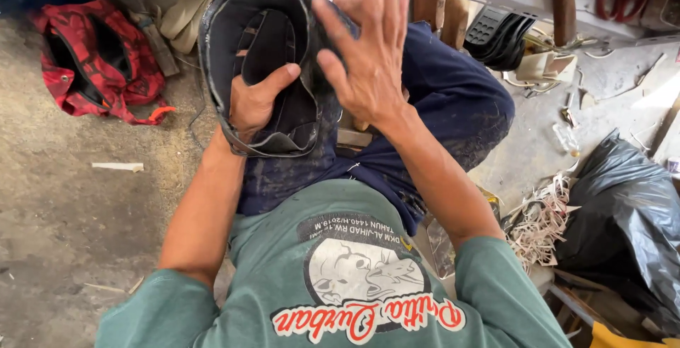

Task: The person holds a black sandal and manipulates the strap and sole with both hands, pressing and adjusting the components. The person briefly places the sandal on a nearby shelf and then picks it up again to continue working on the strap attachment.

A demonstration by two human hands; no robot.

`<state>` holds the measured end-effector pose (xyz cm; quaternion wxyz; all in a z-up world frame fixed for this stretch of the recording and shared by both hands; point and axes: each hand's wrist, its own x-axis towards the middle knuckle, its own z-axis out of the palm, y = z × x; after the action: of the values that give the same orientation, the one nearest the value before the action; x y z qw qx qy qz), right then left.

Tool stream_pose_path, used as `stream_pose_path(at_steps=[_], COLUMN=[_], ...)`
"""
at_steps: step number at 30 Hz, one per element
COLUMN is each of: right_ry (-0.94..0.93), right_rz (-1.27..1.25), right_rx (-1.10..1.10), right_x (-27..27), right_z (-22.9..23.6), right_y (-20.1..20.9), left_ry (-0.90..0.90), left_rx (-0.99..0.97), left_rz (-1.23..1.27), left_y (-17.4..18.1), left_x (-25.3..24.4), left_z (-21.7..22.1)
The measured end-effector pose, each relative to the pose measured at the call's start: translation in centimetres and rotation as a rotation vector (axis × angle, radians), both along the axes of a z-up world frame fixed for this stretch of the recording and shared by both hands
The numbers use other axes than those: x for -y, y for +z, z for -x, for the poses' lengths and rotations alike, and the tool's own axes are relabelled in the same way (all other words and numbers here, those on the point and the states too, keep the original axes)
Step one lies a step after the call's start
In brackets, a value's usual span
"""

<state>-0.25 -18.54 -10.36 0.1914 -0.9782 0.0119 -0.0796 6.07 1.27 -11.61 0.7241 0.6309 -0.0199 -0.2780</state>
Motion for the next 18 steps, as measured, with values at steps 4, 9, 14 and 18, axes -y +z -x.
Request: stream_pose_path(at_steps=[4, 9, 14, 18], right_ry=[0.023, -0.211, -0.198, -0.212], right_rz=[-0.138, -0.044, -1.263, -1.771], right_rx=[0.185, 0.230, 0.043, -0.123], right_x=[0.5, 1.9, -0.4, -1.6], right_z=[-0.6, -0.3, 4.6, 8.0], right_y=[-0.2, -0.7, 0.8, -3.2], left_ry=[0.138, 0.090, 0.419, 0.329], left_rx=[-0.238, -0.052, -0.324, -0.119], left_rz=[-0.045, -0.160, 0.458, 0.248], left_y=[-1.3, -2.4, -0.7, 0.8], left_x=[-0.2, -1.2, 1.9, 3.2], left_z=[0.7, 0.8, 2.6, 3.7])
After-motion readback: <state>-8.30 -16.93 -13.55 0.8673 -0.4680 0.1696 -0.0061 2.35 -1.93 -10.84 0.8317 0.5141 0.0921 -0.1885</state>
